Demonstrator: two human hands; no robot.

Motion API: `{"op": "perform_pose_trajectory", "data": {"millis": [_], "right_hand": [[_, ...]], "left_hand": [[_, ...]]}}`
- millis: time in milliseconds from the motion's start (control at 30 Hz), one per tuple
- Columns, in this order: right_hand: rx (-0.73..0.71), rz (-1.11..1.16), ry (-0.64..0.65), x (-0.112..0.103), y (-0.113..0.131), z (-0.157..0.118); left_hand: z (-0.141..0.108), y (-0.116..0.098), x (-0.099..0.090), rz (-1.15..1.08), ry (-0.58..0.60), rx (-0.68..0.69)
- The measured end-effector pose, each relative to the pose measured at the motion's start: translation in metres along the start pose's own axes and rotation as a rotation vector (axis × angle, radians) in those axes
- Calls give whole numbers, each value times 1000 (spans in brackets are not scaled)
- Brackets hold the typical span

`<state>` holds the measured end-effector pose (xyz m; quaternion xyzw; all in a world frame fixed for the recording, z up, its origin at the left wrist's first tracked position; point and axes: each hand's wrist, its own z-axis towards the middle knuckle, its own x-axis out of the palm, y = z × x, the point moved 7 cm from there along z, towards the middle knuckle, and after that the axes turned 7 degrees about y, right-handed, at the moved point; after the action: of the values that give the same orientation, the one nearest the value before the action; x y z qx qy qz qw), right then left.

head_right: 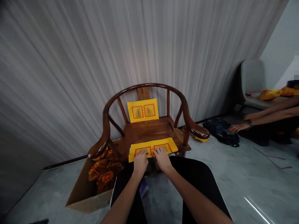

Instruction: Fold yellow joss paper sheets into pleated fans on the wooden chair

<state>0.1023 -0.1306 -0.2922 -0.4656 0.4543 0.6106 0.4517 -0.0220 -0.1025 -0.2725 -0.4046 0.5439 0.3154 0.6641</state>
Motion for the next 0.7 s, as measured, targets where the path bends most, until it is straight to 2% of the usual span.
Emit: {"op": "perform_pose_trajectory", "data": {"millis": [133, 233, 333, 400, 533, 700], "right_hand": [[-76, 8, 29, -53, -21, 17], [-124, 30, 37, -98, -43, 41], [-147, 42, 83, -124, -58, 69], [-146, 36, 129, -124, -62, 82], [-118, 14, 202, -103, -66, 87], [-46, 58, 220, -88, -89, 79]], "left_hand": [[17, -1, -47, 63, 12, 35], [45, 3, -88, 106, 27, 52], [77, 8, -111, 145, 86, 71], [93, 12, -110, 168, 160, 85], [105, 24, -85, 194, 287, 85], [106, 36, -68, 176, 276, 106]]}}
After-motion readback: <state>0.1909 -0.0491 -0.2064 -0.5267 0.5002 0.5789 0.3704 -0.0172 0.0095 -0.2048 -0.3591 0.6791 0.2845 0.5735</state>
